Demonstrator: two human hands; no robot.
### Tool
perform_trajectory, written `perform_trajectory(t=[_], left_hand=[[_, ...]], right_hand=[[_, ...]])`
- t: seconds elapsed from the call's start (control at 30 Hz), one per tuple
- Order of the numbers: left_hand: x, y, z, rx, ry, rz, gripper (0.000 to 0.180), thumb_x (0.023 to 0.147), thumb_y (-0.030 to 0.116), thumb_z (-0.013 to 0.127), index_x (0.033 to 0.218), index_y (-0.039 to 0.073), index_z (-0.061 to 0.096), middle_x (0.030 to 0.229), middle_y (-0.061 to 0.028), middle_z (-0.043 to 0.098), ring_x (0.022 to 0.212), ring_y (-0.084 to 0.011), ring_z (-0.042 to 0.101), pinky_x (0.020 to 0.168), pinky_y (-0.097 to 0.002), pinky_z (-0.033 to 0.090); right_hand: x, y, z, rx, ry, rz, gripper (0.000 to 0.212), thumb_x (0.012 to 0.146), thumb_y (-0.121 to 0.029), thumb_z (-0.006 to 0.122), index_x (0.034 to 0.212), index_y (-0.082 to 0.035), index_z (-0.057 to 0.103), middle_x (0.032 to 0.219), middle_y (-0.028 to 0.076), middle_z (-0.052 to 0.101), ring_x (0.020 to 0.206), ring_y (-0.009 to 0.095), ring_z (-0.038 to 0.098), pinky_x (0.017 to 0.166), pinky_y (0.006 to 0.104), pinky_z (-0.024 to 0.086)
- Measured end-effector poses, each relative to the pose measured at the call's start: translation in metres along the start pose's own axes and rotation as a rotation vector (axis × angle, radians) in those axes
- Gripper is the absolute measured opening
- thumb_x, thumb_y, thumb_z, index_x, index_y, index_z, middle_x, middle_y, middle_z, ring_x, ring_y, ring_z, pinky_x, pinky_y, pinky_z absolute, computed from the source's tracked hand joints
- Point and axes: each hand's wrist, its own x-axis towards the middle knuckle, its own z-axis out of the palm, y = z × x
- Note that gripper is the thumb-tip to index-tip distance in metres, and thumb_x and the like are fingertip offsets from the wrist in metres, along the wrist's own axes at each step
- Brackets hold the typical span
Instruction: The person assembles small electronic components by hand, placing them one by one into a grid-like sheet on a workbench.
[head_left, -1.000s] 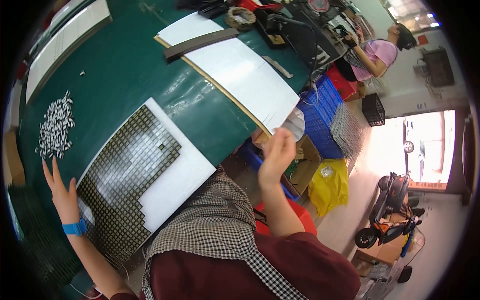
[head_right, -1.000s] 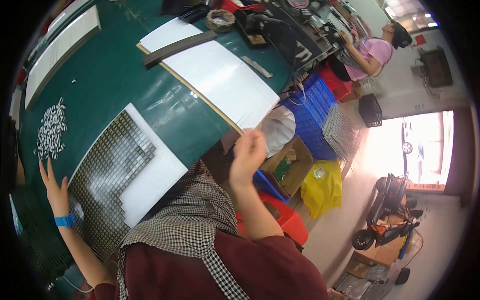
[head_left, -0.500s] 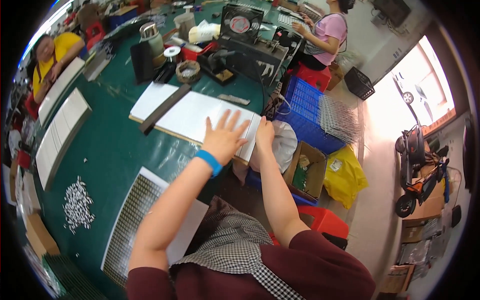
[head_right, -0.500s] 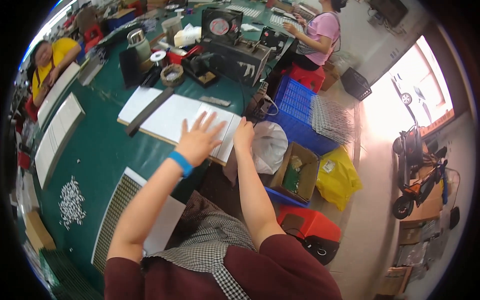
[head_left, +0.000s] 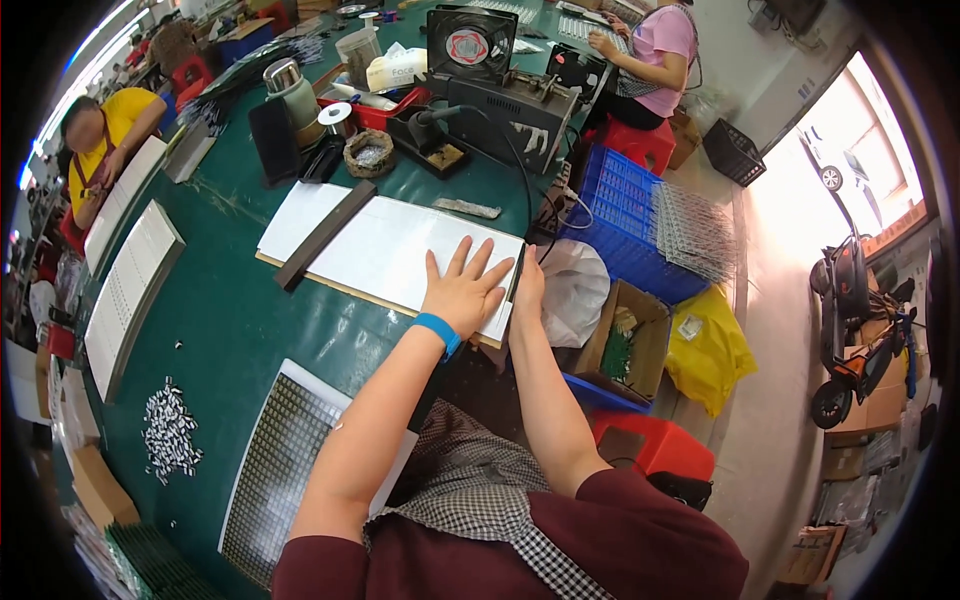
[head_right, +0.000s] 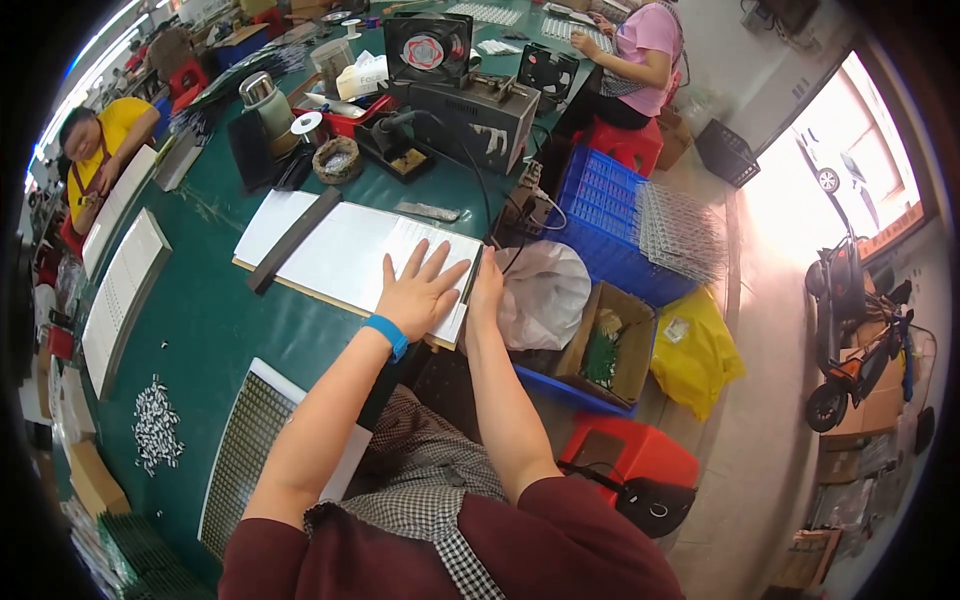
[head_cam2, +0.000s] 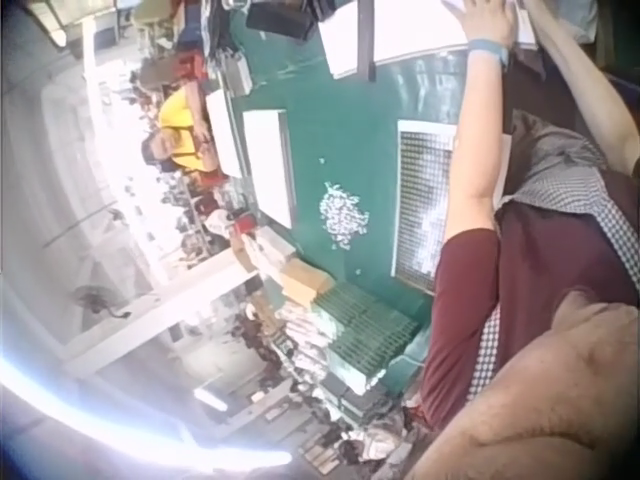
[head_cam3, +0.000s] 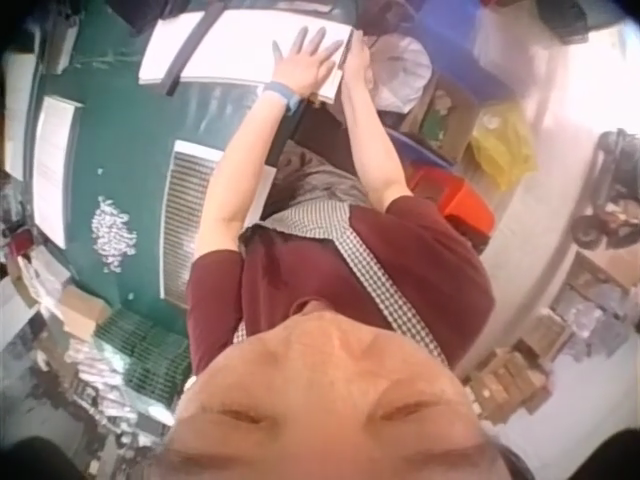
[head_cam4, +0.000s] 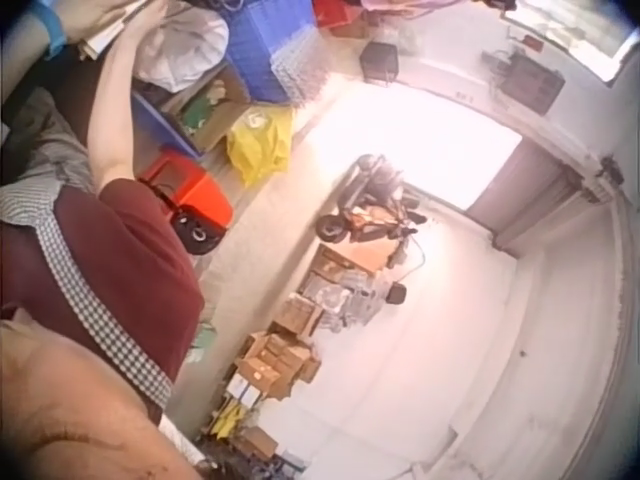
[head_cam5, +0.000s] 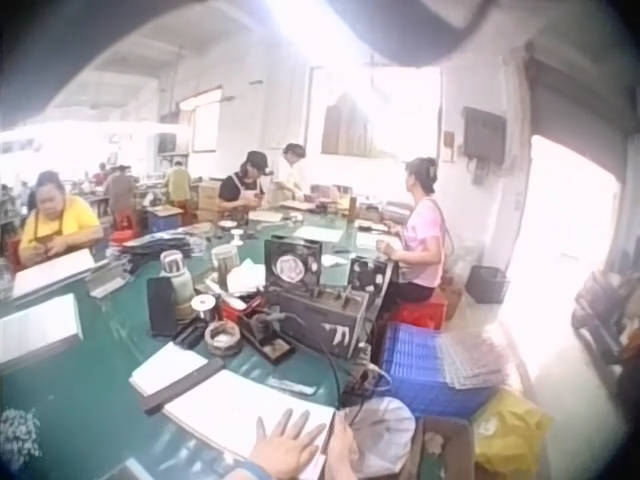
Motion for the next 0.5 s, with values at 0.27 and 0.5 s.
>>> perform_trajectory(t=[0.27,0.5], left_hand=[[-0.001,-0.006,0.001,0.016,0.008,-0.013,0.043,0.09,0.037,0.04,0.133,0.031,0.039,0.146,-0.0034,0.025,0.136,-0.029,0.015,0.098,-0.0687,0.01],[0.003,0.003,0.005,0.0,0.015,0.008,0.044,0.09,0.038,0.041,0.133,0.031,0.039,0.146,-0.0037,0.025,0.136,-0.0292,0.016,0.098,-0.0691,0.011]], right_hand=[[-0.01,-0.026,-0.007,-0.867,0.346,-0.309,0.047,0.093,-0.041,0.039,0.094,0.002,0.057,0.092,0.022,0.062,0.086,0.036,0.059,0.079,0.0415,0.043],[-0.01,-0.034,0.003,-1.076,0.215,-0.24,0.046,0.093,-0.039,0.039,0.092,0.004,0.057,0.086,0.025,0.062,0.085,0.042,0.059,0.076,0.045,0.044]])
